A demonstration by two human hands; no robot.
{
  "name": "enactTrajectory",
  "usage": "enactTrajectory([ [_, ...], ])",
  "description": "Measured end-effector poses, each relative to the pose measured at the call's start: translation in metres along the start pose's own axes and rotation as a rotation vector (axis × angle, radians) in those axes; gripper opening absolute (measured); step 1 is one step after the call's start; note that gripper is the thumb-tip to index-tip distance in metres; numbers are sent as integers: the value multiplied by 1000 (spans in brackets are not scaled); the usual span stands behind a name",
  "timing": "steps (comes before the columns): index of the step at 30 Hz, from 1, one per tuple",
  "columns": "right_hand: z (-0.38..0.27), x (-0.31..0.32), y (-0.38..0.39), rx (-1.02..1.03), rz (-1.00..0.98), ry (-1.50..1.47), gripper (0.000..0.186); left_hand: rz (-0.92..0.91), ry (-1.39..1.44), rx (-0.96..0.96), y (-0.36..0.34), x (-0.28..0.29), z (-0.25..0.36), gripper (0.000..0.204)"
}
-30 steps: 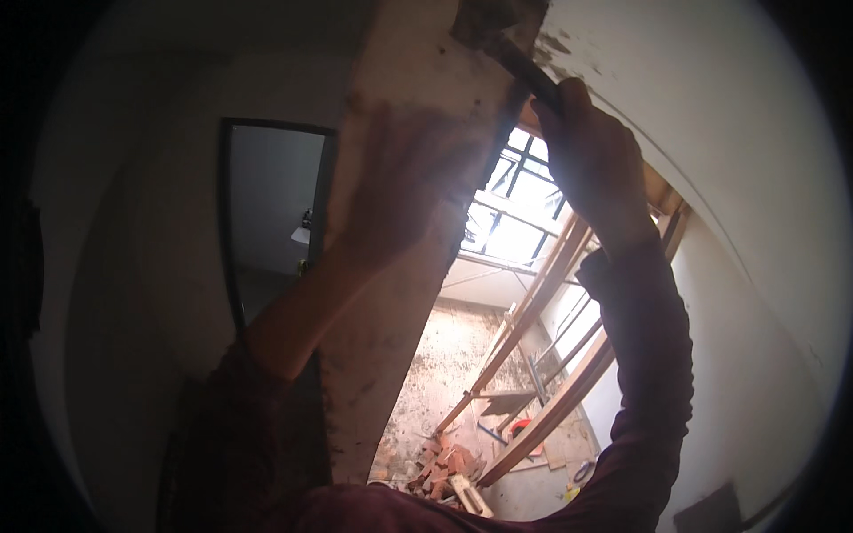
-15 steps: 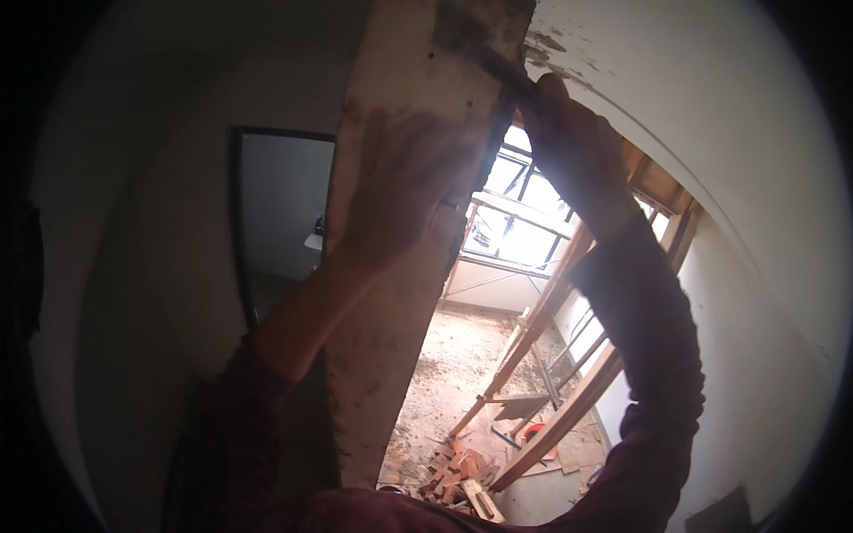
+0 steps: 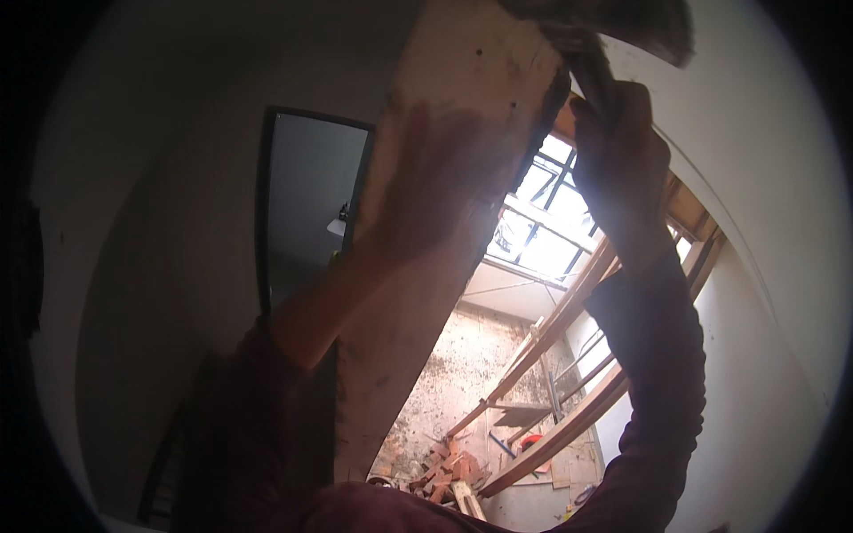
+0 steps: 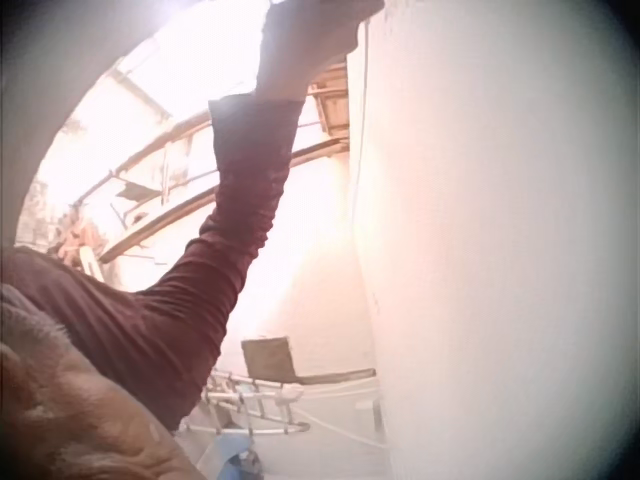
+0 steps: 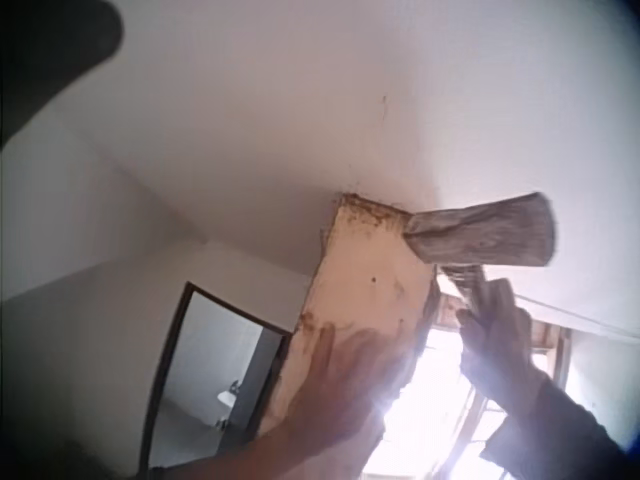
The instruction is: The person secures wooden formwork to a plastered wall section using a hammer and nails, and later uses pliers to adjust protruding nails.
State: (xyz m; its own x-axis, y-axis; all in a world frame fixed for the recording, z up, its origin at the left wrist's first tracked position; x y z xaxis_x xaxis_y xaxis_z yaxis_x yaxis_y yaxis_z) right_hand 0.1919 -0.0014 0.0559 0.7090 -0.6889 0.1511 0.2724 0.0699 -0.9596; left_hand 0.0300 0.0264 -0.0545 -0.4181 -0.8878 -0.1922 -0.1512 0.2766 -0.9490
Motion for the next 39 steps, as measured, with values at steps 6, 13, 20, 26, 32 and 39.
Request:
enactTrajectory([
  [6,24,-18,-10,208,-225,218,12,-25,-1,-29,-8,3,3,35],
  [13,30,-35,-14,221,-321,184,21,-74,-60,-50,-9,7,-4,32],
  [20,36,-41,-12,202,-302,140,15,223,357,126,3,39,-20,15],
  [26,66,-46,-17,318,-385,235,33,214,657,541,2,54,-13,17],
  [32,35,-40,-5,754,-122,387,15,131,656,624,-8,60,-11,17],
  [39,49,-43,-11,453,-251,358,15,89,239,69,-46,53,-23,15],
])
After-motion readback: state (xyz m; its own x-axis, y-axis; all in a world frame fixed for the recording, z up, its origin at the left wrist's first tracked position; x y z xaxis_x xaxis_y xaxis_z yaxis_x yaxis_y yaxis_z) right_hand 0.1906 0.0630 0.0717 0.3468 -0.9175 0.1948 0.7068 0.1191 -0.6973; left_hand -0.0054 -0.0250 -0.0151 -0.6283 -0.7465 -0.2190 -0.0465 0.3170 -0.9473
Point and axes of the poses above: each hand's wrist, its own y-axis away from the middle knuckle, its own x-axis out of the back of the hand, z = x × y, the point moved 4 cm from there along -y, towards the middle knuckle, and after that the axes turned 3 degrees about x, right-handed, at the moved point
